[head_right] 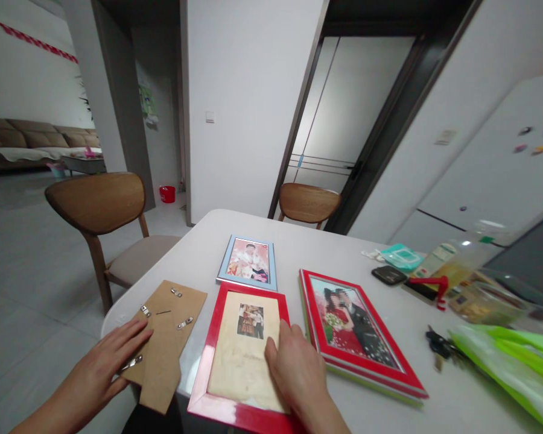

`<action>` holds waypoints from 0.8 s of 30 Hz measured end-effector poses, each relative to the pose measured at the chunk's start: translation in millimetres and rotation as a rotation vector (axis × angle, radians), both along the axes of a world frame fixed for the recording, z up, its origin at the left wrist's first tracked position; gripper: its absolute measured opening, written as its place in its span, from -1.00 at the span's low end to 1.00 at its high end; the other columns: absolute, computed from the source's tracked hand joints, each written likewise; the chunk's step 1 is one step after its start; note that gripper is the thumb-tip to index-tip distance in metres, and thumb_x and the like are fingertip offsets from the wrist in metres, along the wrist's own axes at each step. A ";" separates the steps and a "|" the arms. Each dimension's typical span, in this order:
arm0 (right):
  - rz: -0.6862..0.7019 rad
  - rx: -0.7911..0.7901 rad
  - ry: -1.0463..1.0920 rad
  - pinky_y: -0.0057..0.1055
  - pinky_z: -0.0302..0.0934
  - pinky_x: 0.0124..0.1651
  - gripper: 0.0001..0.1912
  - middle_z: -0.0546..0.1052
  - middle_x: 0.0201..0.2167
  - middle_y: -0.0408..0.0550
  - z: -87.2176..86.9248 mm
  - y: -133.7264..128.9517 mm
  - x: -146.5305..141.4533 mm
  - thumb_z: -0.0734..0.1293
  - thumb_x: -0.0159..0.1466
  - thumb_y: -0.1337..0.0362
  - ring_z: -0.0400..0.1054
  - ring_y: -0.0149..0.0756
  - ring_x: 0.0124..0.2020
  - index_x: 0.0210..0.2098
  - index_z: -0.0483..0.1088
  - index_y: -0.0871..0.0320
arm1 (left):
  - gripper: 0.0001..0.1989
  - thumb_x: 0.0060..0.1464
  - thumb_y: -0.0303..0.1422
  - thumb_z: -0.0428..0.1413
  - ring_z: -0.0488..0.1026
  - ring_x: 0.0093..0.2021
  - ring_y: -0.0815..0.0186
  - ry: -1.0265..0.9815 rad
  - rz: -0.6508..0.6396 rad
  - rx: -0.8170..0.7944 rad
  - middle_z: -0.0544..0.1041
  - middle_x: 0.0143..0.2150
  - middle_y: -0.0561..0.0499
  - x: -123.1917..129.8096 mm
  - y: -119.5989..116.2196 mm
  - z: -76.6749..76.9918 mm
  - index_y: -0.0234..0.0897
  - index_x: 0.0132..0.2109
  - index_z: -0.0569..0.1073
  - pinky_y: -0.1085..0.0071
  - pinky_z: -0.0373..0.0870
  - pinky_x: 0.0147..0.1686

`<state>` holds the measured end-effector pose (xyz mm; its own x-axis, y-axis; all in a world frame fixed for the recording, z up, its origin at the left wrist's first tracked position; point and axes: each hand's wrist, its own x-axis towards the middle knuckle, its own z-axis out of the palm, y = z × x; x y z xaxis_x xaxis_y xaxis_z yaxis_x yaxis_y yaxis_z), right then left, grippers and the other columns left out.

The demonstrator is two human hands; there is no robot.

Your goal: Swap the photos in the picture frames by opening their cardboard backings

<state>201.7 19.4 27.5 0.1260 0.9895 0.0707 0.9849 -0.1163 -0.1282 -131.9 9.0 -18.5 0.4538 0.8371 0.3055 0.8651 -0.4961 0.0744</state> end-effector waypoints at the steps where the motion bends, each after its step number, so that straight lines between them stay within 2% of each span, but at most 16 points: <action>1: -0.010 0.012 -0.043 -0.27 0.15 -0.40 -0.65 0.39 -0.32 0.11 -1.4 -0.9 -1.3 0.05 0.13 0.19 0.33 -0.12 -0.37 -0.21 0.28 0.22 | -0.41 -0.19 -0.57 -0.03 0.15 0.09 0.16 -0.009 -0.039 0.031 0.19 0.12 -0.09 -4.3 0.5 -1.4 -0.22 0.08 0.20 0.20 0.20 -0.01; 4: -0.007 0.053 -0.043 -0.26 0.17 -0.39 -0.62 0.37 -0.31 0.10 -7.8 -1.7 -0.6 0.07 0.13 0.17 0.31 -0.11 -0.34 -0.14 0.26 0.22 | -0.46 -0.10 -0.55 -0.07 0.18 0.08 0.20 -0.047 -0.108 0.116 0.23 0.10 -0.02 -9.6 -0.8 3.6 -0.17 0.09 0.18 0.26 0.26 -0.04; 7: 0.083 0.152 0.114 -0.20 0.17 -0.19 -0.57 0.36 -0.23 0.13 -9.0 -5.2 0.6 0.09 0.13 0.14 0.27 -0.11 -0.20 -0.10 0.27 0.25 | -0.51 -0.02 -0.55 -0.13 0.19 0.07 0.24 -0.169 -0.112 0.239 0.28 0.07 -0.01 4.0 -5.8 24.1 -0.19 0.10 0.16 0.28 0.24 -0.02; 10: 0.181 0.236 0.444 -0.27 0.14 -0.06 -0.52 0.32 -0.08 0.09 3.9 -18.8 -2.7 0.05 0.16 0.09 0.23 -0.20 -0.08 -0.02 0.20 0.20 | -0.55 0.02 -0.56 -0.18 0.14 0.10 0.22 -0.248 -0.118 0.351 0.27 0.07 -0.08 40.8 -13.9 48.5 -0.28 0.09 0.16 0.26 0.22 0.00; 13: 0.237 0.199 0.675 -0.29 0.15 -0.04 -0.50 0.29 0.00 0.01 24.5 -37.7 -4.4 0.03 0.17 0.05 0.22 -0.25 -0.05 0.04 0.14 0.10 | -0.57 0.01 -0.57 -0.19 0.16 0.08 0.18 -0.171 -0.198 0.375 0.31 0.04 -0.14 89.8 -21.4 57.4 -0.34 0.05 0.22 0.31 0.31 -0.07; 16: 0.290 0.024 0.663 -0.21 0.06 0.03 -0.43 0.25 0.04 0.06 34.9 -49.2 1.1 0.17 0.06 0.02 0.14 -0.15 0.03 0.01 0.21 0.15 | -0.62 -0.02 -0.51 -0.12 0.26 0.01 0.12 -0.063 -0.247 0.301 0.35 -0.01 -0.20 131.6 -24.9 45.7 -0.39 -0.01 0.29 0.35 0.38 -0.16; 19: 0.250 -0.163 0.536 -0.16 -0.04 0.09 -0.30 0.13 0.11 0.11 27.2 -49.1 9.9 0.27 -0.07 0.05 0.04 -0.09 0.10 0.03 0.20 0.22 | -0.63 -0.01 -0.48 -0.08 0.30 -0.03 0.09 -0.018 -0.212 0.209 0.34 -0.01 -0.21 156.4 -25.5 25.7 -0.39 -0.01 0.30 0.36 0.42 -0.21; 22: 0.245 -0.193 0.357 -0.15 -0.13 0.13 -0.20 0.04 0.15 0.05 11.6 -42.5 15.6 0.33 -0.17 0.08 -0.05 -0.07 0.13 0.06 0.15 0.18 | -0.61 0.04 -0.33 -0.04 0.25 0.01 0.05 -0.047 -0.189 0.119 0.28 0.03 -0.24 166.4 -25.4 11.4 -0.40 0.01 0.28 0.29 0.37 -0.15; 24: 0.257 -0.165 0.266 -0.15 -0.15 0.13 -0.20 0.05 0.15 0.01 3.8 -37.5 16.8 0.33 -0.19 0.14 -0.07 -0.08 0.14 0.06 0.14 0.14 | -0.56 0.04 -0.22 -0.04 0.23 0.03 0.05 -0.073 -0.187 0.045 0.26 0.05 -0.25 167.2 -25.2 8.2 -0.40 0.03 0.26 0.25 0.33 -0.09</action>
